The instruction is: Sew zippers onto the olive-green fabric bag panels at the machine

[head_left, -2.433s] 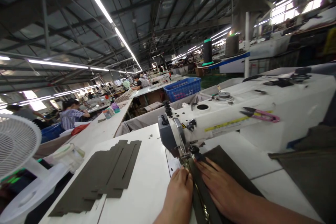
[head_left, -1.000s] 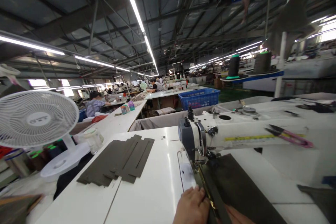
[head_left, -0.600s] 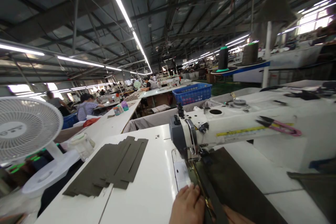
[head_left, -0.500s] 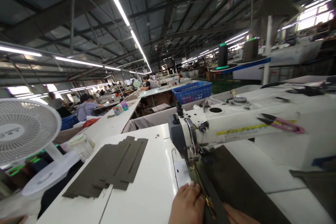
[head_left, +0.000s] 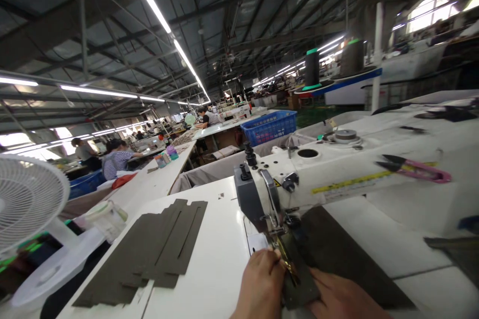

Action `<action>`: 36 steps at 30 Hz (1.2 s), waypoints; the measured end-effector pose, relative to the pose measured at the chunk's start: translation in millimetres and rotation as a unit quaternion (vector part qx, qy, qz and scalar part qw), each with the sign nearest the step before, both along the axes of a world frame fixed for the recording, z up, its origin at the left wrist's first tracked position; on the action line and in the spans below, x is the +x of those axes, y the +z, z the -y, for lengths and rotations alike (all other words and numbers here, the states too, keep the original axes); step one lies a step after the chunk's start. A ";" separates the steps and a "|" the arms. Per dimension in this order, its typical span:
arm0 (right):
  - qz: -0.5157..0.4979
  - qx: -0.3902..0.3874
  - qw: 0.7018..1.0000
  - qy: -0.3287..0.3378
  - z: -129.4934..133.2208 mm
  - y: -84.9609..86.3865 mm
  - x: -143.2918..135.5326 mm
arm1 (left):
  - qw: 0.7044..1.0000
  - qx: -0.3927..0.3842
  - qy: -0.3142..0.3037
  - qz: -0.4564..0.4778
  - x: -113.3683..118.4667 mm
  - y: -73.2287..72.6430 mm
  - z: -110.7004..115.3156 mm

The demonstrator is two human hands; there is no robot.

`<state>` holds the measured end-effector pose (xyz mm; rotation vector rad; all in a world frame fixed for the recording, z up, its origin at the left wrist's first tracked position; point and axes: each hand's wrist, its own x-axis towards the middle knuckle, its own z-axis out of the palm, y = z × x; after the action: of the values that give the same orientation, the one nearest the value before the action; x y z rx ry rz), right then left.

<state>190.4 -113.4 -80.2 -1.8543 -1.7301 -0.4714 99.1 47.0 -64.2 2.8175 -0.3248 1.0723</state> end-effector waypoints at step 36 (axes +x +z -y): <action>-0.167 -0.084 0.976 -0.108 -43.3 12.5 48.5 | 1.000 0.029 -0.003 0.004 -0.3 -11.8 0.7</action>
<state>238.9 -70.1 -67.7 -2.1130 -1.3878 -0.0831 98.8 46.3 -76.0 2.8617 -0.3710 1.0905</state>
